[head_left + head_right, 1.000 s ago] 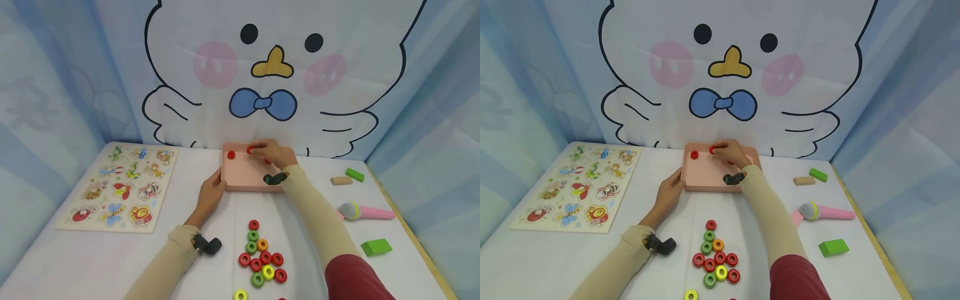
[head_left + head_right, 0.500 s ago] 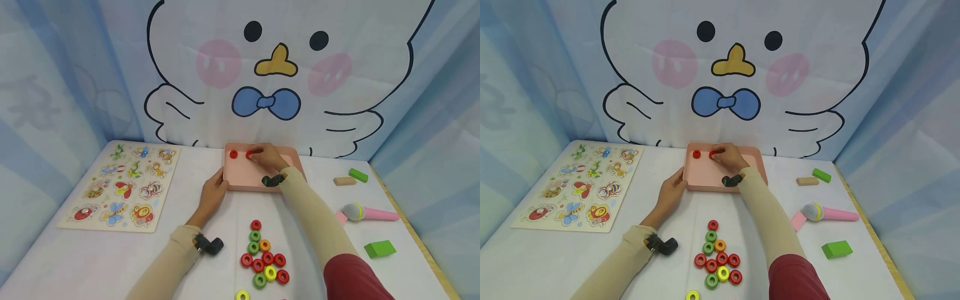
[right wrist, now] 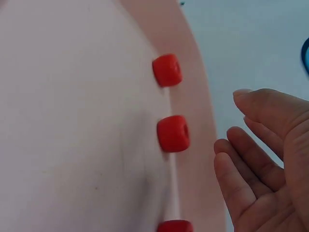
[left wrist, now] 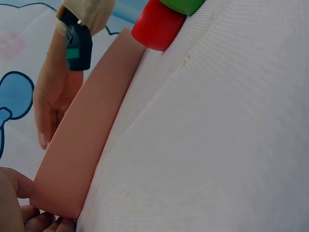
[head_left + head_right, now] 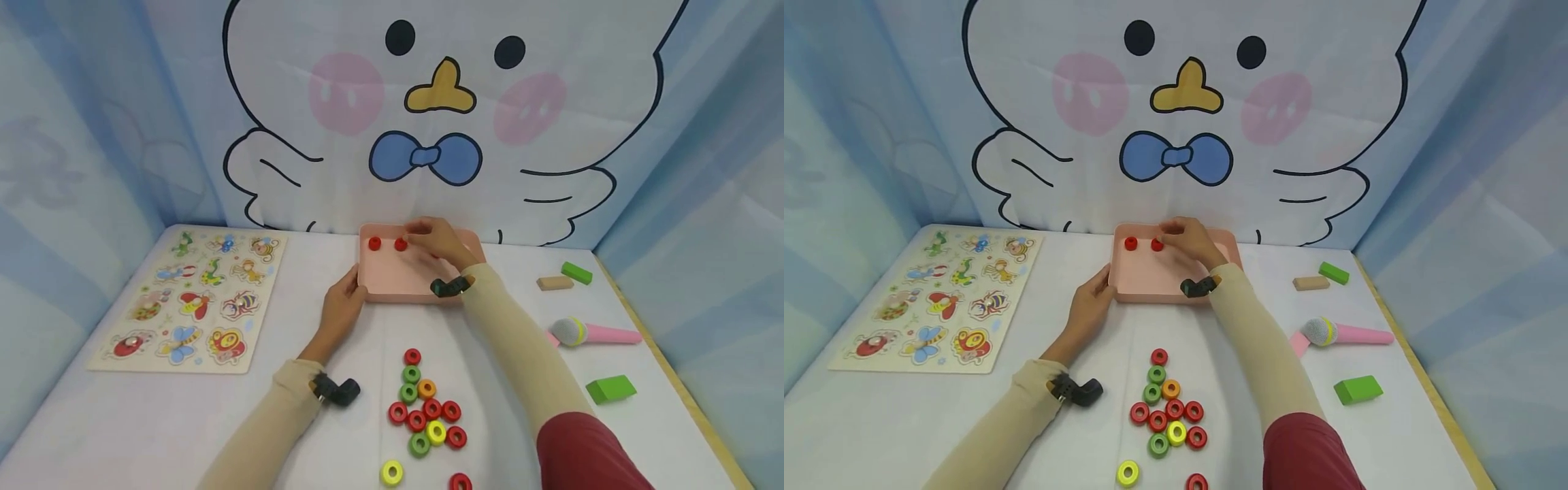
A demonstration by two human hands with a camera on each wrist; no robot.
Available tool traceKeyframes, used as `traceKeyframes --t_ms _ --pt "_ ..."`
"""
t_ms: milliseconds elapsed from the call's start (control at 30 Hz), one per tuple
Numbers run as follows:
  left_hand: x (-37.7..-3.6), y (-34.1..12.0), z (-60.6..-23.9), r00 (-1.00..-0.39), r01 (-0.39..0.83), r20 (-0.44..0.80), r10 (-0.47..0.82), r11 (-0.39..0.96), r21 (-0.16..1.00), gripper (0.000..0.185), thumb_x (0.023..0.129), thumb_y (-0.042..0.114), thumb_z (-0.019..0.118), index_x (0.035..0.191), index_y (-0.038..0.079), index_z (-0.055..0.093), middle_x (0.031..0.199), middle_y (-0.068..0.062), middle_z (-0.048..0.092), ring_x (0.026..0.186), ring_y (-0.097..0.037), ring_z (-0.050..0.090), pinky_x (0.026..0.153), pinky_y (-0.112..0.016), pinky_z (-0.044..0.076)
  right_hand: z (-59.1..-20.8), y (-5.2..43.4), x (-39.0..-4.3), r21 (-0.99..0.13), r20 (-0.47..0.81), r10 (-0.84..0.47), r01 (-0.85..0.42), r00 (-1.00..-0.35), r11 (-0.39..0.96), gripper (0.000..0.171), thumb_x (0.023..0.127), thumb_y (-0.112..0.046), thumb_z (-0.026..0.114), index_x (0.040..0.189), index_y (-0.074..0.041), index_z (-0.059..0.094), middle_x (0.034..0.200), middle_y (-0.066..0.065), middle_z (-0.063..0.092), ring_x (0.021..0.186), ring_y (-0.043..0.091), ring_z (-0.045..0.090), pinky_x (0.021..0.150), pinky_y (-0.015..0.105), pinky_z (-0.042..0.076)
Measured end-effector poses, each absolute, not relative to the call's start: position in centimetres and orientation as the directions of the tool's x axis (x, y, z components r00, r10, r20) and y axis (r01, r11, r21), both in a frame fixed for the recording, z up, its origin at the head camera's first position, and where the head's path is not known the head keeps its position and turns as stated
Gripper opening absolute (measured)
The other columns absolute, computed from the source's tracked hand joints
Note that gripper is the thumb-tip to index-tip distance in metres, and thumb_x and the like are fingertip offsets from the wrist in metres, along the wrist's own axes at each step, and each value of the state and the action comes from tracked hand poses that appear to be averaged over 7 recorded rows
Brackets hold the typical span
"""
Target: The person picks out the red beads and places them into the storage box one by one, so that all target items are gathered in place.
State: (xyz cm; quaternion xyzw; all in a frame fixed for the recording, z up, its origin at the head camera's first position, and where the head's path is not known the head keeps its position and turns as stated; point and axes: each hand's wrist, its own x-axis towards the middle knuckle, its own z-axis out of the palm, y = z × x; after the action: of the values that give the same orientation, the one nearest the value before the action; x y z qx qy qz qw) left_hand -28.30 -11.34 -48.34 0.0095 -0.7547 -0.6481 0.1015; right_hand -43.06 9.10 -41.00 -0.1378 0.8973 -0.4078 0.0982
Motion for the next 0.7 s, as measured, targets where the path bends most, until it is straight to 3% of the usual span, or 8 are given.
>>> traceKeyframes --t_ms 200,333,500,700 --pt "-28.3 -11.4 -48.2 -0.980 0.111 0.139 -0.143 0.192 0.975 0.057 0.093 0.013 0.048 0.149 0.002 0.039 0.148 -0.008 0.044 0.134 -0.014 0.042 0.107 -0.026 0.039 -40.4 11.2 -38.4 -0.766 0.069 -0.439 -0.330 -0.896 0.552 0.043 0.091 -0.032 0.071 0.129 -0.014 0.065 0.122 -0.001 0.065 0.113 0.019 0.057 0.096 0.037 0.051" --pt "-28.3 -11.3 -48.1 -0.980 0.102 0.133 -0.145 0.202 0.974 0.058 0.093 0.013 0.048 0.149 0.003 0.039 0.148 -0.008 0.044 0.135 -0.014 0.042 0.108 -0.026 0.038 -40.9 12.4 -34.3 -0.787 0.153 -0.539 -0.432 -0.828 0.440 0.037 0.091 -0.020 0.071 0.125 -0.005 0.066 0.120 0.008 0.067 0.112 0.021 0.060 0.096 0.035 0.051" --pt "-28.4 -11.2 -48.2 -0.982 0.081 0.116 -0.150 0.221 0.972 0.058 0.093 0.014 0.048 0.150 0.005 0.039 0.148 -0.007 0.043 0.135 -0.015 0.041 0.108 -0.027 0.037 -43.3 14.2 -29.5 -0.855 0.124 -0.663 -0.419 -0.738 0.306 0.036 0.091 -0.009 0.069 0.125 0.002 0.063 0.123 0.017 0.064 0.114 0.025 0.061 0.096 0.032 0.051" --pt "-28.2 -11.2 -48.0 -0.984 0.070 0.102 -0.147 0.208 0.976 0.058 0.093 0.013 0.047 0.150 0.005 0.038 0.150 -0.007 0.041 0.136 -0.015 0.040 0.108 -0.027 0.038 -46.2 15.1 -26.0 -0.899 0.043 -0.735 -0.346 -0.677 0.267 0.038 0.090 -0.008 0.071 0.126 -0.001 0.064 0.126 0.010 0.063 0.115 0.024 0.060 0.098 0.033 0.050"
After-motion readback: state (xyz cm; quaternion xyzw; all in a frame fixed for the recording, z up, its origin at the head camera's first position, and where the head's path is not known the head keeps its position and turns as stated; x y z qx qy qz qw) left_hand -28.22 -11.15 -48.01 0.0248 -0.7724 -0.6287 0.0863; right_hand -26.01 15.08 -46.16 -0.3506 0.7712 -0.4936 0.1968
